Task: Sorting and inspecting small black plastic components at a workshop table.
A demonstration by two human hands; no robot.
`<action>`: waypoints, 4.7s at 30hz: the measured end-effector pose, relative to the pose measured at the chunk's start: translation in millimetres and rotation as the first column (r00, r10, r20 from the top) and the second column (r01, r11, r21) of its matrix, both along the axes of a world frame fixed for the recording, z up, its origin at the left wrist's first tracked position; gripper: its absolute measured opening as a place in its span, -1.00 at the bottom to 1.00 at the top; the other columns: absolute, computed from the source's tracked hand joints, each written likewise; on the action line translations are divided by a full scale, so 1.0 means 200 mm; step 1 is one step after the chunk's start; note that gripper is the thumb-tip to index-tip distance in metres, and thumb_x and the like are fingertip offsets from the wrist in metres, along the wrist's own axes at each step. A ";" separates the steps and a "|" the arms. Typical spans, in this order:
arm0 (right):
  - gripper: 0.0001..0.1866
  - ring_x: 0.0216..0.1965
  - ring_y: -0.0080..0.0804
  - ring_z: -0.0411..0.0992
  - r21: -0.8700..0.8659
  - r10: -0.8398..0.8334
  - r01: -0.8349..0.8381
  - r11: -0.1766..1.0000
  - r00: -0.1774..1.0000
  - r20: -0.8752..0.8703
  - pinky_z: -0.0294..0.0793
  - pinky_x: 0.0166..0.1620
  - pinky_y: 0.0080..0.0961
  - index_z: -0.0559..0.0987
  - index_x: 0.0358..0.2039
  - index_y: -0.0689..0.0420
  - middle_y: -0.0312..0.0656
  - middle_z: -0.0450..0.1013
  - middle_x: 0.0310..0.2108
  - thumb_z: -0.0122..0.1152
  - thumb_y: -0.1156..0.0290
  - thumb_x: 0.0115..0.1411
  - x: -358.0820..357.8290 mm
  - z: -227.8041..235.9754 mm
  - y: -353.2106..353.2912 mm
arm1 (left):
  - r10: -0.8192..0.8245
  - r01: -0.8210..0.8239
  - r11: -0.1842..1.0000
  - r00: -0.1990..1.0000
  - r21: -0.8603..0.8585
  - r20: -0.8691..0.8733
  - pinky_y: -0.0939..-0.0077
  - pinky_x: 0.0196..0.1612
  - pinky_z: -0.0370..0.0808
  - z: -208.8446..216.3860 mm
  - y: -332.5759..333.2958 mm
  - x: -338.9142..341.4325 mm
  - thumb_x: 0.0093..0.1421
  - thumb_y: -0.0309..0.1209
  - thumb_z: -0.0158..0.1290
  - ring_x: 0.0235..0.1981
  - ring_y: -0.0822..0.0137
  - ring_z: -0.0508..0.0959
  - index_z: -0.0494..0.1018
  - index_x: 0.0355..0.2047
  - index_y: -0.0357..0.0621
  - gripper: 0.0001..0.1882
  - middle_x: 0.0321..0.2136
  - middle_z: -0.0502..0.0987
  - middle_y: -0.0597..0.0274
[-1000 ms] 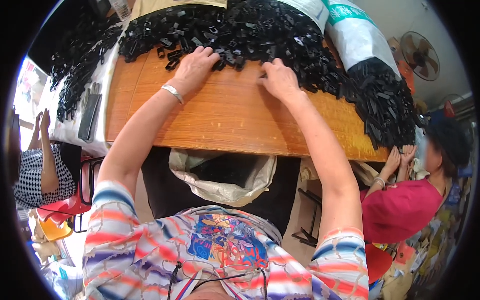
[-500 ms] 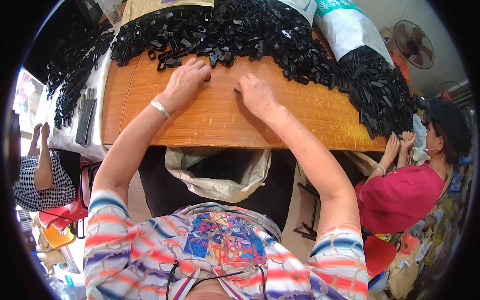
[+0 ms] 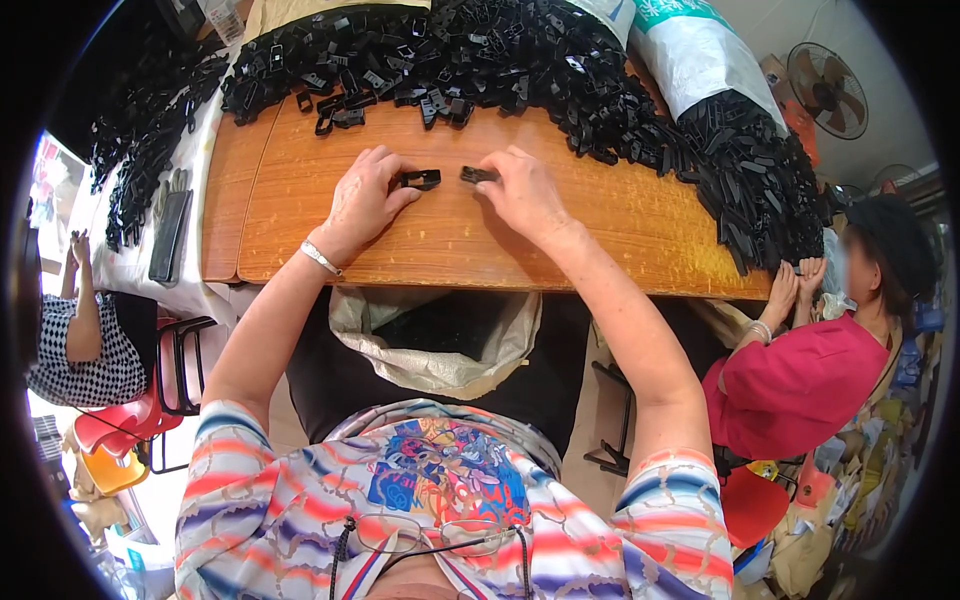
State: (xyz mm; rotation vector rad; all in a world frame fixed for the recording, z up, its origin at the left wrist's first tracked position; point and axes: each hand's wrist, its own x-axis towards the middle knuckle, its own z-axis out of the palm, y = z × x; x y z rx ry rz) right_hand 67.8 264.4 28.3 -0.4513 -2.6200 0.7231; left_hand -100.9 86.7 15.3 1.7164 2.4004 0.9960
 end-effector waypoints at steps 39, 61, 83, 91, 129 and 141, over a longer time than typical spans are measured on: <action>-0.69 -0.36 -0.04 0.53 -0.067 0.231 -0.225 0.972 0.969 0.092 0.50 -0.25 -0.22 0.62 -0.31 0.21 -0.01 0.52 -0.41 0.45 0.31 -0.02 -0.05 0.02 -0.26 | -0.072 0.111 0.990 0.931 -0.090 0.357 0.31 -0.24 0.53 0.05 0.19 -0.18 0.04 -0.20 0.26 -0.33 0.14 0.62 0.57 -0.18 -0.12 -0.63 -0.37 0.62 0.09; -0.67 -0.27 0.04 0.53 0.412 -0.238 0.179 0.893 0.966 0.097 0.55 -0.22 -0.16 0.52 -0.16 0.09 -0.01 0.49 -0.26 0.35 0.40 0.04 -0.29 -0.02 0.35 | 0.046 -0.113 0.961 0.967 0.254 0.252 0.56 -0.29 0.54 -0.03 0.38 -0.10 0.05 -0.62 0.12 -0.39 0.38 0.60 0.51 -0.20 -0.23 -0.74 -0.34 0.59 0.17; -0.80 -0.52 -0.59 0.49 -0.370 -0.165 0.113 0.922 0.980 -0.112 0.49 -0.40 -0.61 0.60 -0.23 0.27 -0.23 0.56 -0.39 0.22 0.40 0.22 -0.21 0.01 0.16 | -0.081 0.060 0.988 0.985 0.140 0.153 0.31 -0.27 0.47 0.01 0.11 0.02 -0.11 -0.50 0.34 -0.35 0.14 0.48 0.41 -0.42 -0.18 -0.69 -0.41 0.45 0.16; -0.69 -0.13 -0.08 0.51 0.351 -0.322 0.251 0.902 0.933 0.159 0.51 -0.07 -0.25 0.61 -0.17 0.14 -0.06 0.51 -0.20 0.39 0.40 0.05 -0.05 -0.02 0.37 | -0.112 0.094 0.985 0.986 0.142 0.120 0.28 -0.18 0.43 -0.01 0.06 0.02 -0.08 -0.40 0.34 -0.26 0.12 0.43 0.47 -0.39 -0.18 -0.71 -0.41 0.48 0.20; -0.63 -0.34 -0.16 0.50 -0.218 0.138 -0.124 0.968 0.989 0.049 0.48 -0.24 -0.34 0.52 -0.37 0.28 -0.04 0.49 -0.39 0.53 0.40 -0.11 -0.13 0.02 -0.15 | -0.017 0.060 0.982 0.973 -0.181 0.230 0.23 -0.29 0.51 0.04 0.09 -0.03 0.04 -0.19 0.24 -0.39 0.10 0.60 0.61 -0.48 -0.18 -0.72 -0.51 0.61 0.09; -0.80 -0.27 -0.09 0.57 0.088 -0.194 0.194 0.977 0.981 -0.009 0.53 -0.17 -0.25 0.64 -0.31 0.13 -0.05 0.59 -0.32 0.34 0.32 0.08 -0.13 0.04 0.32 | -0.245 0.258 0.966 0.942 0.031 -0.230 0.30 -0.17 0.51 0.08 0.27 -0.11 0.08 -0.56 0.13 -0.25 0.12 0.49 0.48 0.00 0.10 -0.55 -0.27 0.40 0.18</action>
